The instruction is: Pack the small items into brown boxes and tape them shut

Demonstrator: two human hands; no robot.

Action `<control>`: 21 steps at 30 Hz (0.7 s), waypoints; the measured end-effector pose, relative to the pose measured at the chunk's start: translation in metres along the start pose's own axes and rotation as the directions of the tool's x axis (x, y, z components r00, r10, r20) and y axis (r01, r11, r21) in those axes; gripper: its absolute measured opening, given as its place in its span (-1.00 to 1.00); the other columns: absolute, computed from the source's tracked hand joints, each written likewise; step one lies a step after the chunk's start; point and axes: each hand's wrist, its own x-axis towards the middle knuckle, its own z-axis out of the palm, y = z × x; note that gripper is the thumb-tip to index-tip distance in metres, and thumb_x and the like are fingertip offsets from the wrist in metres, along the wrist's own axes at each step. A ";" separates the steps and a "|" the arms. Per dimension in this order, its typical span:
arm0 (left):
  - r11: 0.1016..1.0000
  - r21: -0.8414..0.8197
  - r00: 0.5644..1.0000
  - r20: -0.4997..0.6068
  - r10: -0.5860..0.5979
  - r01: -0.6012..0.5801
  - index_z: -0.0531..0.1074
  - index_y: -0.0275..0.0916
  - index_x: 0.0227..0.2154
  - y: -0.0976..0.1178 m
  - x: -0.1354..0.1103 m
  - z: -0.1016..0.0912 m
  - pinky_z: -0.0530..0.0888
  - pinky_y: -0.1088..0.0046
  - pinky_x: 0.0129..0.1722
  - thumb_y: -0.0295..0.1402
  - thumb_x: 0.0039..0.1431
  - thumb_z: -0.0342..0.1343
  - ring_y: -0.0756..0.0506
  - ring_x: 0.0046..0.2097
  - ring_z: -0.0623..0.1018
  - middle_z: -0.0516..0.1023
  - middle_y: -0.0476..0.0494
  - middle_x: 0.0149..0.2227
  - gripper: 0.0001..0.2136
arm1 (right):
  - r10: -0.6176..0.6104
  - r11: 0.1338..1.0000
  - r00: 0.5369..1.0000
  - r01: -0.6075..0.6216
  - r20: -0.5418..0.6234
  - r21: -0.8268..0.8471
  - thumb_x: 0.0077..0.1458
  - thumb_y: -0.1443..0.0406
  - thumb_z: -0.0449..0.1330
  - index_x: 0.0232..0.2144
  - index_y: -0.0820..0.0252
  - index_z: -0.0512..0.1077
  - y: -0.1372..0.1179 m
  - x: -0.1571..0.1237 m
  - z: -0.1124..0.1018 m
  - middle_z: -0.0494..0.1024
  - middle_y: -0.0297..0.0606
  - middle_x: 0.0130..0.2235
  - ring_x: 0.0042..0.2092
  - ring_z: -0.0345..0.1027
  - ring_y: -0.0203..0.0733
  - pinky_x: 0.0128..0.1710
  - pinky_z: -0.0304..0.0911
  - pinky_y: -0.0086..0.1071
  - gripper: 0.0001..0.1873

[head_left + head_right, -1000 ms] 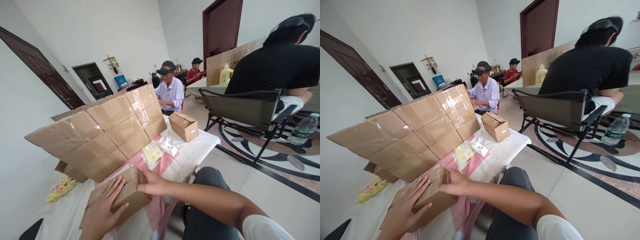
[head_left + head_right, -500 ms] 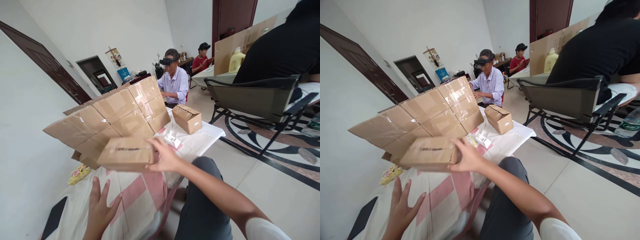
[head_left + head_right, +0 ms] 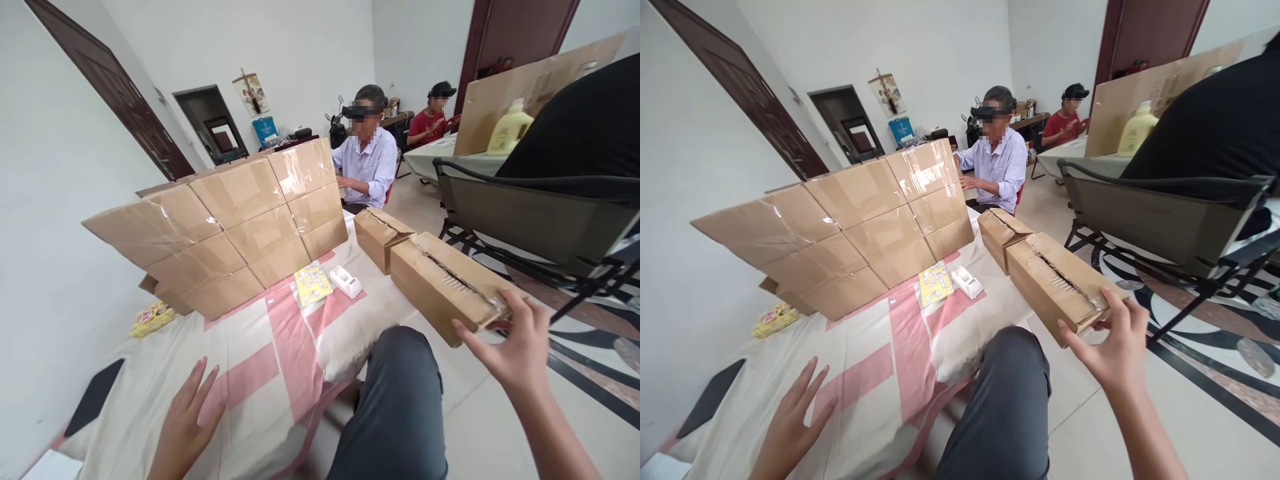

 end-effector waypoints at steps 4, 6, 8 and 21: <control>1.000 0.005 1.000 0.008 -0.021 0.021 -0.02 0.05 0.50 -0.006 -0.001 0.007 0.52 0.02 0.17 -0.25 0.39 0.08 -0.40 0.41 0.34 0.10 -0.26 0.51 -0.31 | 0.075 0.997 0.992 -0.074 0.097 -0.009 -0.09 -0.26 0.35 0.35 0.20 0.25 -0.002 -0.002 0.034 0.20 0.19 0.21 0.18 0.29 0.34 -0.13 0.53 0.11 0.11; 0.999 0.005 0.999 0.016 -0.034 0.034 -0.01 0.04 0.50 -0.012 -0.003 0.009 0.51 0.03 0.19 -0.23 0.39 0.08 -0.38 0.41 0.34 0.12 -0.25 0.50 -0.32 | 0.105 0.994 0.985 -0.102 0.138 -0.032 -0.09 -0.30 0.32 0.37 0.25 0.22 -0.003 0.003 0.047 0.17 0.23 0.23 0.23 0.24 0.36 -0.06 0.50 0.14 0.16; 0.999 0.006 0.999 0.027 -0.044 0.043 0.01 0.03 0.49 -0.019 -0.006 0.009 0.49 0.04 0.21 -0.23 0.39 0.07 -0.37 0.41 0.34 0.16 -0.26 0.49 -0.33 | 0.103 0.994 0.981 -0.097 0.166 -0.048 -0.07 -0.35 0.27 0.38 0.29 0.20 -0.003 0.012 0.061 0.17 0.27 0.23 0.26 0.20 0.39 0.01 0.45 0.15 0.20; 0.982 0.031 0.982 0.029 -0.187 0.186 0.04 -0.03 0.48 -0.113 -0.032 -0.017 0.45 0.04 0.26 -0.17 0.39 0.06 -0.33 0.38 0.40 0.25 -0.30 0.45 -0.35 | 0.016 0.988 0.960 0.028 0.281 -0.151 -0.02 -0.44 0.08 0.36 0.46 0.19 -0.021 0.091 0.182 0.32 0.53 0.09 0.19 0.26 0.57 -0.09 0.31 0.18 0.27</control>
